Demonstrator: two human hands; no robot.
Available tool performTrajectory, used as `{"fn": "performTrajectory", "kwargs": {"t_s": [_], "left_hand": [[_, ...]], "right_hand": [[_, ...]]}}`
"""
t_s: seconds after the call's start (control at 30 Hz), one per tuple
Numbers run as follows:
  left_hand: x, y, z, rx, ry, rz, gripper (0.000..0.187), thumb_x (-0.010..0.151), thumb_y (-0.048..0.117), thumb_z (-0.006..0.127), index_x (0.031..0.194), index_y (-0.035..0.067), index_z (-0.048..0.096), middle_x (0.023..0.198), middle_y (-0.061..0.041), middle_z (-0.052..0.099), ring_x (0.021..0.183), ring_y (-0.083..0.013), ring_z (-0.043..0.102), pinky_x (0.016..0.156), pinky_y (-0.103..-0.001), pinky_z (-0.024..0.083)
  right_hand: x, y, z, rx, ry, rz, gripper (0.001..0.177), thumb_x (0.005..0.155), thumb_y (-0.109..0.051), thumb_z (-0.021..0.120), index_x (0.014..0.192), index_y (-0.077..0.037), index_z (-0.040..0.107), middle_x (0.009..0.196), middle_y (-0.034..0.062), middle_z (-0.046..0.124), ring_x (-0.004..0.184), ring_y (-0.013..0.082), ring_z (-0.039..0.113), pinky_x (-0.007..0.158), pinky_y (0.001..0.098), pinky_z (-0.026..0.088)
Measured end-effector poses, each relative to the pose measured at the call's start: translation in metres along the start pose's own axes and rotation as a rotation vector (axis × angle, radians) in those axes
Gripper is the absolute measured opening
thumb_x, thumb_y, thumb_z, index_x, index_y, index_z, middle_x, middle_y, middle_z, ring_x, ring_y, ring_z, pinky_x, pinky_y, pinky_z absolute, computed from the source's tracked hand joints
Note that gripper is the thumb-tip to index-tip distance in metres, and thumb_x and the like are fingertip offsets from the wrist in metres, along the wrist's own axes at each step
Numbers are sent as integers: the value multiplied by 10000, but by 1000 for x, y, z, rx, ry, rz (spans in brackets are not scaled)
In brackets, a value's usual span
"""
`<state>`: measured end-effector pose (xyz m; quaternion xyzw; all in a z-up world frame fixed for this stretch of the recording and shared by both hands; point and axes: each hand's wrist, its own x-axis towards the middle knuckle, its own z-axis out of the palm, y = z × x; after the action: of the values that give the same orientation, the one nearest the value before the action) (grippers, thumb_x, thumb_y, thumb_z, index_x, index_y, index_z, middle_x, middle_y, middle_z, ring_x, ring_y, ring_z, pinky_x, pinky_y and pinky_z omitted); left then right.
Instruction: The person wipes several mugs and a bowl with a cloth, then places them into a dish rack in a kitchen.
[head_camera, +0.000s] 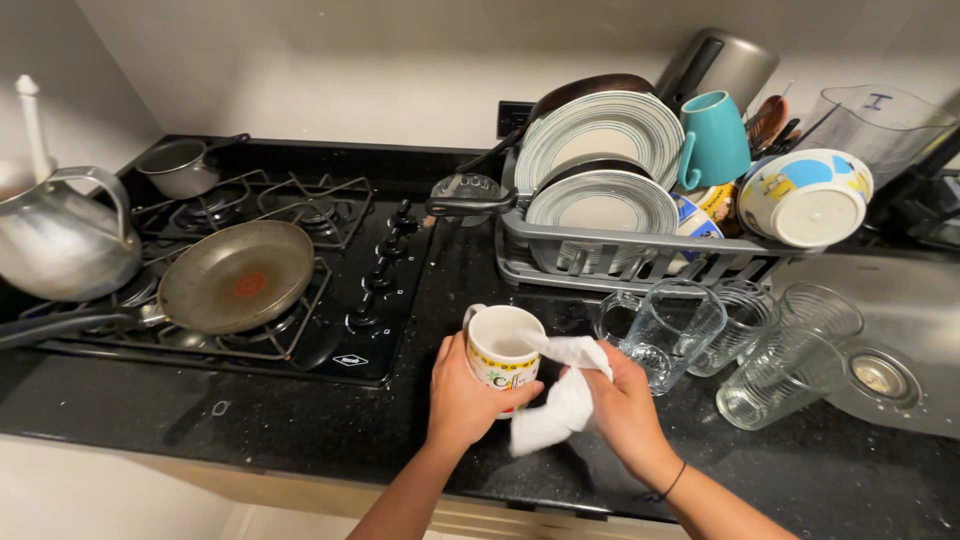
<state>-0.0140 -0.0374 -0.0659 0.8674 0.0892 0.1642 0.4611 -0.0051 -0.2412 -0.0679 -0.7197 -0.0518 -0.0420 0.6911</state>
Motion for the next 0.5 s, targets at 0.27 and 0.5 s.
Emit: {"fn": "performTrajectory", "kwargs": {"t_s": [0.27, 0.5], "left_hand": [[12, 6, 48, -92, -32, 27, 1002, 329, 410, 1032, 1216, 142, 651, 1162, -37, 715, 1156, -209, 670, 988, -332, 511], [16, 17, 82, -79, -16, 134, 861, 404, 465, 982, 1122, 120, 655, 1018, -53, 683, 1078, -243, 634, 930, -341, 501]], "right_hand": [[-12, 19, -35, -95, 25, 11, 118, 896, -106, 637, 818, -69, 718, 706, -8, 603, 667, 112, 512, 622, 290, 411], [-20, 14, -47, -134, 194, 157, 341, 984, -259, 676, 707, -60, 674, 569, 23, 570, 542, 117, 491, 499, 297, 384]]}}
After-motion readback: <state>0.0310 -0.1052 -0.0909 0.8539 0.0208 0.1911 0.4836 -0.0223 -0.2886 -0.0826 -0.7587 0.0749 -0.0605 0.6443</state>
